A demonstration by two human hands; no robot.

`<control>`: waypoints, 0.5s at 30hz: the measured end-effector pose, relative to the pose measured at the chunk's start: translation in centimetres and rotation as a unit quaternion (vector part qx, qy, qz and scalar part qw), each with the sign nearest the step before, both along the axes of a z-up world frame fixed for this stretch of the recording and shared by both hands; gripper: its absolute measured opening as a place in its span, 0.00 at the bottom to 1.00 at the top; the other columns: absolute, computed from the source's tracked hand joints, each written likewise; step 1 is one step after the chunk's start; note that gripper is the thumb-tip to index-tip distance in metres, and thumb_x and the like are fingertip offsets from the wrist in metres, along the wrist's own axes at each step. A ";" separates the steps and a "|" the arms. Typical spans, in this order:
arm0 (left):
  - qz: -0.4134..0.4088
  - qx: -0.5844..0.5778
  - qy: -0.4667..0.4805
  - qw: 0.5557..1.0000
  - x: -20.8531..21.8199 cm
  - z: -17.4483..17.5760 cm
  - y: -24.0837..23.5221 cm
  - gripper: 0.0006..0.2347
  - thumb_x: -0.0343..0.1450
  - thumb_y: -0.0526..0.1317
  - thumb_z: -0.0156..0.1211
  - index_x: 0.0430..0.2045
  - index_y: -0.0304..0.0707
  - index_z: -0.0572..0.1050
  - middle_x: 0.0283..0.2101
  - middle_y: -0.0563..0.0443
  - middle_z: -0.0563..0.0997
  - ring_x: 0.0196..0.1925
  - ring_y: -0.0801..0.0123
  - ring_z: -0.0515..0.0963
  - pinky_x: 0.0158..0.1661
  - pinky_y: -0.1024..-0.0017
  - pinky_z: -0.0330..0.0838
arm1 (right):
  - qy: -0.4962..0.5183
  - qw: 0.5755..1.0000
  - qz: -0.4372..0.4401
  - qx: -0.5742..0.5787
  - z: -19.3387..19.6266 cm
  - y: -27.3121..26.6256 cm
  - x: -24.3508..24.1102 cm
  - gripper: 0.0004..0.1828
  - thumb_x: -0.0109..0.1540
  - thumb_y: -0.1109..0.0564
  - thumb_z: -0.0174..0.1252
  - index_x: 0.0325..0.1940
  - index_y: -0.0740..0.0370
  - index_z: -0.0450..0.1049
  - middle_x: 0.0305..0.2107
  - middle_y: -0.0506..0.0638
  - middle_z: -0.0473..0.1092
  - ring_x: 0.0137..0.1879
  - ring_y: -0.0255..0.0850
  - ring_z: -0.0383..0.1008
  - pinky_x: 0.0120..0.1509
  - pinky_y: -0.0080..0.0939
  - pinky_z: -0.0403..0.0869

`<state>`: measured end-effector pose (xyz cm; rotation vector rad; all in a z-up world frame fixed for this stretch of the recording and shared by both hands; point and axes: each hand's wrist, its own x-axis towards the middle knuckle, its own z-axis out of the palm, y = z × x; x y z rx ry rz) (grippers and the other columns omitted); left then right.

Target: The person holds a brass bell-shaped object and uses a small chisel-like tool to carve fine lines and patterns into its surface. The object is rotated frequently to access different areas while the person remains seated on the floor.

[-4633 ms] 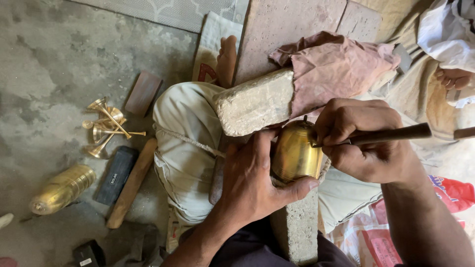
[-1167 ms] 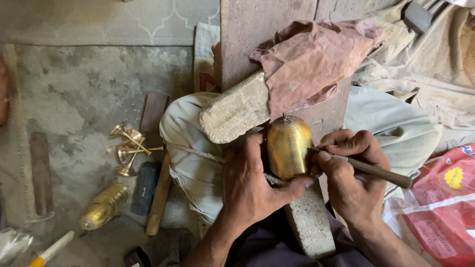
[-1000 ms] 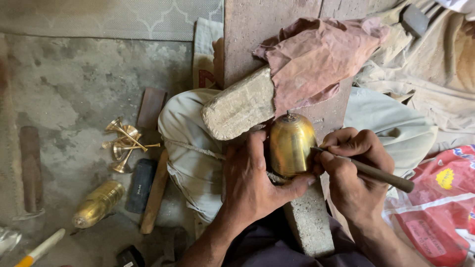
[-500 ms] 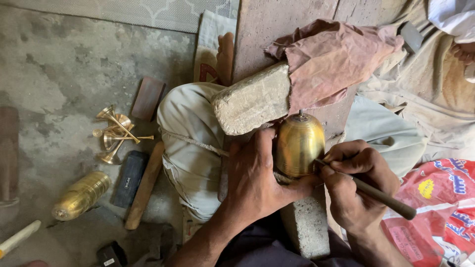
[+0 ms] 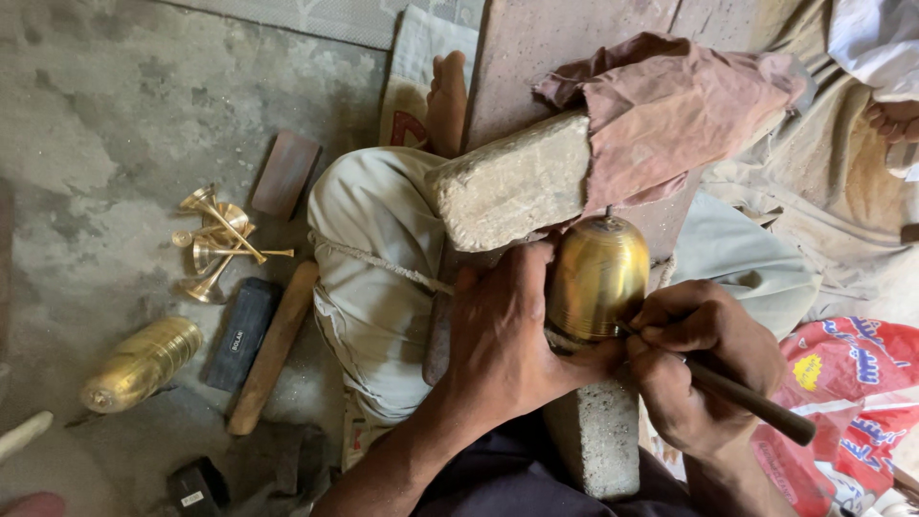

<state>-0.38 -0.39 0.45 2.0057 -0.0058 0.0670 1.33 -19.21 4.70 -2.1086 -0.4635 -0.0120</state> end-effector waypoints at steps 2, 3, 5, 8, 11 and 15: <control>0.006 -0.003 -0.011 1.000 -0.1 0.0 0.0 0.38 0.55 0.57 0.78 0.51 0.32 0.66 0.44 0.41 0.78 0.46 0.56 0.80 0.48 0.56 0.65 | -0.004 1.000 0.015 0.000 -0.1 -0.2 0.2 0.07 0.61 0.66 0.59 0.35 0.65 0.66 0.31 0.55 0.73 0.33 0.37 0.76 0.39 0.32 0.74; 0.004 -0.005 -0.004 1.000 -0.1 0.0 0.1 0.37 0.55 0.57 0.78 0.50 0.32 0.67 0.43 0.42 0.78 0.45 0.56 0.80 0.47 0.56 0.65 | 0.009 1.000 0.016 0.013 -0.1 -0.3 0.3 0.07 0.61 0.66 0.59 0.35 0.65 0.66 0.32 0.55 0.73 0.34 0.37 0.76 0.40 0.32 0.74; -0.003 -0.010 0.011 1.000 0.0 -0.1 0.1 0.35 0.57 0.58 0.78 0.47 0.33 0.67 0.41 0.43 0.78 0.43 0.57 0.80 0.45 0.57 0.65 | 0.051 0.997 0.011 0.049 0.1 -0.3 0.5 0.07 0.62 0.66 0.59 0.34 0.66 0.67 0.34 0.56 0.73 0.35 0.36 0.75 0.42 0.32 0.74; 0.028 -0.003 -0.051 0.998 -0.1 -0.3 0.2 0.34 0.58 0.57 0.78 0.48 0.34 0.67 0.44 0.42 0.78 0.46 0.56 0.80 0.50 0.59 0.67 | 0.110 0.992 -0.010 0.063 1.2 0.0 1.1 0.06 0.62 0.64 0.60 0.37 0.67 0.68 0.34 0.57 0.74 0.35 0.36 0.75 0.41 0.31 0.75; 0.029 -0.024 -0.046 0.998 -0.2 -0.4 0.2 0.35 0.59 0.57 0.77 0.50 0.33 0.67 0.44 0.43 0.78 0.46 0.58 0.80 0.49 0.59 0.66 | 0.080 0.997 -0.002 0.017 2.3 1.0 1.9 0.11 0.58 0.60 0.63 0.37 0.67 0.67 0.35 0.57 0.74 0.36 0.37 0.77 0.41 0.32 0.76; 0.014 -0.031 -0.018 0.999 -0.3 -0.6 0.3 0.38 0.57 0.58 0.78 0.53 0.32 0.66 0.44 0.43 0.78 0.44 0.59 0.80 0.45 0.58 0.64 | -0.042 0.984 0.084 -0.150 3.4 2.5 2.8 0.13 0.58 0.57 0.68 0.36 0.65 0.70 0.36 0.56 0.75 0.42 0.41 0.80 0.40 0.32 0.75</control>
